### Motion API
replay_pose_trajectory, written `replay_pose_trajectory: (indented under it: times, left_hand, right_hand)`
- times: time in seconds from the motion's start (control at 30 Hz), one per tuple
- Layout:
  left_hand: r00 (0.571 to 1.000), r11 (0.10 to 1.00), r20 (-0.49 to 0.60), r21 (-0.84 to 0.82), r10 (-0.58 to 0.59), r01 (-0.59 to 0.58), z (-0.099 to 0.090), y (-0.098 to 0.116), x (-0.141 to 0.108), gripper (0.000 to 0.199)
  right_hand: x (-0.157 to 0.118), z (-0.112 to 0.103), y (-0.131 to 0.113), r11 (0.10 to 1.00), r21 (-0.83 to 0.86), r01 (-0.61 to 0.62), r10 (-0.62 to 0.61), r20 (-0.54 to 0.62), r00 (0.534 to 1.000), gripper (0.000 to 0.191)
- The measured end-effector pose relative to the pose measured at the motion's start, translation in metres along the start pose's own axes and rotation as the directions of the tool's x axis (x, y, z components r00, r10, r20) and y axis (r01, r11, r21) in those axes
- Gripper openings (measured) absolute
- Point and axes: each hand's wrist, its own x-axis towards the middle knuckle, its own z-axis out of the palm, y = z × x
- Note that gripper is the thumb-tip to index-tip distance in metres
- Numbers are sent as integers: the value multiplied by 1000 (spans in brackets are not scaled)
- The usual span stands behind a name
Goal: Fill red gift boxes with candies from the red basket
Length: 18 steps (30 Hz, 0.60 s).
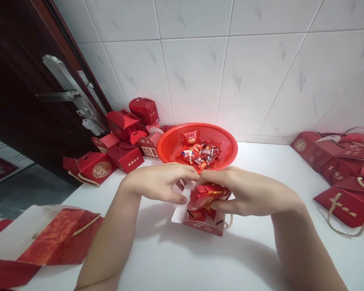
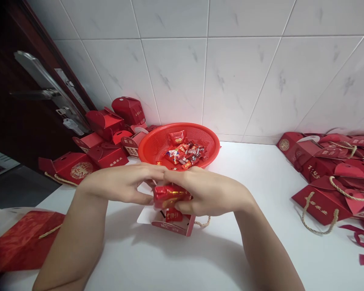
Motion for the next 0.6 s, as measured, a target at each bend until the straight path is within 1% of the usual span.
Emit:
replay_pose_trajectory:
  times: [0.1, 0.2, 0.3, 0.37, 0.47, 0.53, 0.6]
  left_hand:
    - [1000, 999, -13, 41, -29, 29, -1, 1, -2, 32]
    - [1000, 998, -9, 65, -12, 12, -1, 1, -2, 29]
    - [999, 998, -9, 58, -36, 37, -1, 1, -2, 30]
    - [998, 996, -10, 57, -61, 62, -2, 2, -3, 36]
    - [998, 994, -9, 89, -69, 70, -2, 4, -4, 39]
    - [998, 991, -10, 116, -62, 63, -1, 4, -4, 40]
    - [998, 988, -12, 141, -64, 65, -1, 4, -3, 38]
  right_hand:
    - [2, 1, 3, 998, -54, 22, -23, -5, 1000, 37]
    - [3, 3, 5, 991, -131, -21, 19, -14, 1000, 39]
    - [4, 5, 6, 983, -178, -52, 55, 11, 998, 45]
    - [5, 7, 6, 974, -212, -75, 83, 29, 996, 42]
    - [9, 10, 7, 962, -256, -95, 112, 53, 992, 30]
    - [13, 13, 9, 957, -274, -99, 115, 41, 993, 29]
    - [16, 16, 12, 950, -290, -115, 123, 7, 992, 32]
